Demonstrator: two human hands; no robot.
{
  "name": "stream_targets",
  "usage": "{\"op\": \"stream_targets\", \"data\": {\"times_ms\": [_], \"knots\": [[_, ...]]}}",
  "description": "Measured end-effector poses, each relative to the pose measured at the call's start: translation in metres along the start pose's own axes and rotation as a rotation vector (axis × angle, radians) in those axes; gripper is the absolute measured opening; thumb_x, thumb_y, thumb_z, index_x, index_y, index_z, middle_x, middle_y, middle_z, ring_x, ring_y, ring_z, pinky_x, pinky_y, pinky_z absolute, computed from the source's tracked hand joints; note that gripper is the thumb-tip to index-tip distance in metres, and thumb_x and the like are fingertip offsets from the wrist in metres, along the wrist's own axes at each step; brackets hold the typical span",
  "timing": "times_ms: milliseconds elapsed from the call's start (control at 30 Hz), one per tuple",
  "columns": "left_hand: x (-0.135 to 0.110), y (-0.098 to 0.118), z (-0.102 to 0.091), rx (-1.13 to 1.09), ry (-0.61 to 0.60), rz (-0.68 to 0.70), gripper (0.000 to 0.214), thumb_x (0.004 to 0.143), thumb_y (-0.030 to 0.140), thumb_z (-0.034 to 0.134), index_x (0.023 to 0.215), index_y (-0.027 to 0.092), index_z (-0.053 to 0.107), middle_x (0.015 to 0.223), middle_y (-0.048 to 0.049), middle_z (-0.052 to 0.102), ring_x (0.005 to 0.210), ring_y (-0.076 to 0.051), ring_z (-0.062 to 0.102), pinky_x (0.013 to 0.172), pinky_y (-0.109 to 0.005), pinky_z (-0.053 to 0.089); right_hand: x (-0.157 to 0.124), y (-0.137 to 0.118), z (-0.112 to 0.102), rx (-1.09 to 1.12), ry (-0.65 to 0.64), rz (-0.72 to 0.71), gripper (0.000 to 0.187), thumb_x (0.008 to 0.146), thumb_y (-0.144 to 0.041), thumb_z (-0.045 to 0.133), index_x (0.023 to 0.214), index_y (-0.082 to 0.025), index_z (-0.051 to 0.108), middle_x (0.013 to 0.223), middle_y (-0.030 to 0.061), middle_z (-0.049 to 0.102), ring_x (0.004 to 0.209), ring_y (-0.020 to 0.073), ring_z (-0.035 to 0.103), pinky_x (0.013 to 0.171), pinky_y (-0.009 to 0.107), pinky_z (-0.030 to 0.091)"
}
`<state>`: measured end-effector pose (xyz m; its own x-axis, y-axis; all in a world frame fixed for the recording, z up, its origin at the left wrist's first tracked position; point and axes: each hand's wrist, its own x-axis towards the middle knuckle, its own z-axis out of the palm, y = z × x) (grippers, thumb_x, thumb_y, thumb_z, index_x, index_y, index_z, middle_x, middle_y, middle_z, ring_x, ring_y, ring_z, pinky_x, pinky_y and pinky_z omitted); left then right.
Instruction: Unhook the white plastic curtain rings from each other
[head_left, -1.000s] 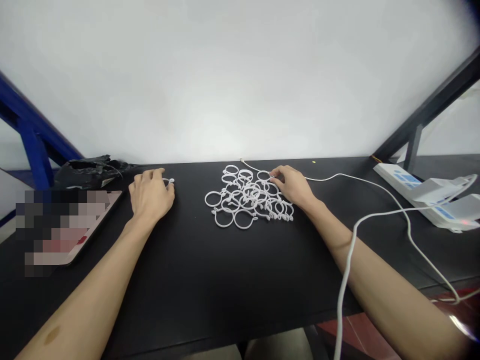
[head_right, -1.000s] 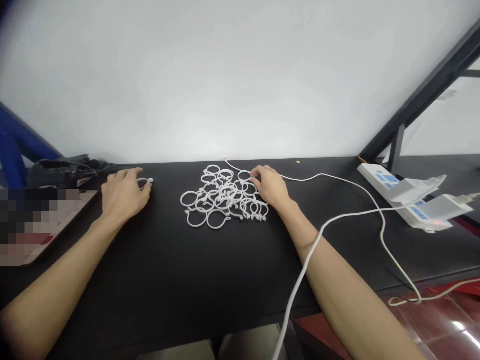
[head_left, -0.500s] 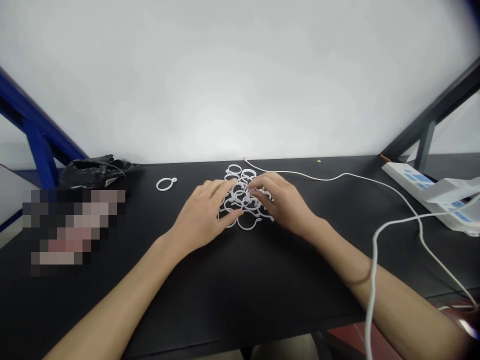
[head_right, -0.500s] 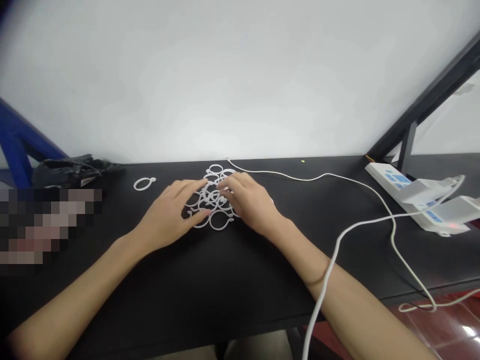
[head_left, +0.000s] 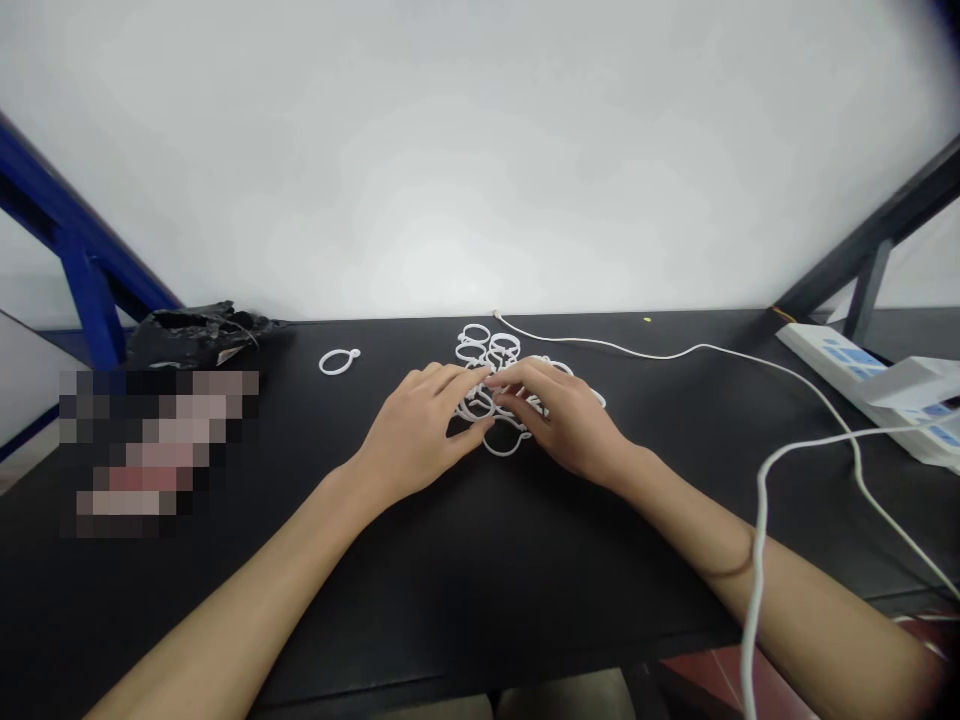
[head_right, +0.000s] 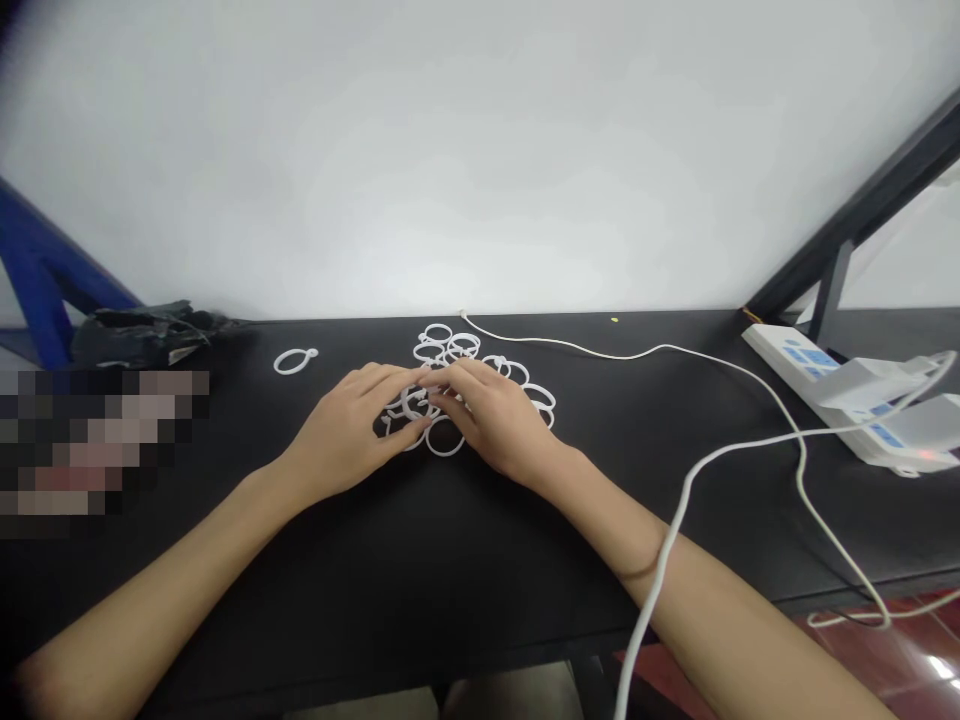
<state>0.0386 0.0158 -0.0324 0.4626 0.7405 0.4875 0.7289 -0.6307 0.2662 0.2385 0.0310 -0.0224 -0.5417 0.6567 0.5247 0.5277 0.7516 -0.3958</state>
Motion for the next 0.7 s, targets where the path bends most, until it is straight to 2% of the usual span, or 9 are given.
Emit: {"op": "stream_targets", "data": {"times_ms": [167, 333, 500, 600, 700], "knots": [[0.0, 0.0, -0.003, -0.052, 0.0, -0.006, 0.036, 0.09, 0.034, 0.058, 0.123, 0.021, 0.055, 0.112, -0.0051, 0.068, 0.099, -0.022, 0.06, 0.087, -0.038, 0.047, 0.001, -0.003, -0.001, 0.095, 0.027, 0.037, 0.012, 0.095, -0.02, 0.051, 0.1, -0.023, 0.062, 0.091, 0.0024, 0.069, 0.081, 0.0154, 0.064, 0.072, 0.029, 0.051], [-0.001, 0.002, -0.004, -0.054, 0.027, -0.002, 0.034, 0.089, 0.035, 0.059, 0.119, 0.02, 0.058, 0.1, -0.0036, 0.069, 0.089, -0.02, 0.061, 0.081, -0.036, 0.049, 0.003, -0.005, -0.003, 0.147, 0.079, 0.075, 0.013, 0.093, -0.015, 0.052, 0.093, -0.023, 0.062, 0.083, 0.0004, 0.068, 0.078, 0.0148, 0.064, 0.073, 0.029, 0.05], [-0.001, 0.003, -0.004, -0.048, 0.014, -0.007, 0.034, 0.089, 0.036, 0.058, 0.119, 0.02, 0.059, 0.101, -0.0034, 0.069, 0.091, -0.02, 0.06, 0.082, -0.036, 0.049, 0.002, -0.005, -0.002, 0.142, 0.081, 0.083, 0.011, 0.095, -0.019, 0.053, 0.096, -0.023, 0.063, 0.087, 0.0005, 0.07, 0.082, 0.0149, 0.064, 0.076, 0.029, 0.05], [0.002, -0.006, -0.006, 0.015, 0.009, -0.052, 0.035, 0.09, 0.036, 0.056, 0.121, 0.02, 0.058, 0.111, -0.0049, 0.068, 0.1, -0.022, 0.059, 0.087, -0.038, 0.049, 0.001, 0.0, 0.0, 0.044, 0.063, 0.127, 0.018, 0.094, -0.025, 0.056, 0.111, -0.023, 0.061, 0.093, 0.002, 0.071, 0.087, 0.0175, 0.063, 0.079, 0.032, 0.049], [0.002, -0.031, -0.012, 0.185, 0.059, -0.218, 0.036, 0.091, 0.035, 0.051, 0.122, 0.018, 0.058, 0.118, -0.009, 0.066, 0.109, -0.029, 0.056, 0.093, -0.046, 0.047, 0.001, 0.006, 0.001, -0.092, 0.023, 0.141, 0.019, 0.093, -0.027, 0.056, 0.111, -0.022, 0.062, 0.1, 0.0057, 0.07, 0.094, 0.0224, 0.059, 0.081, 0.037, 0.049]]}}
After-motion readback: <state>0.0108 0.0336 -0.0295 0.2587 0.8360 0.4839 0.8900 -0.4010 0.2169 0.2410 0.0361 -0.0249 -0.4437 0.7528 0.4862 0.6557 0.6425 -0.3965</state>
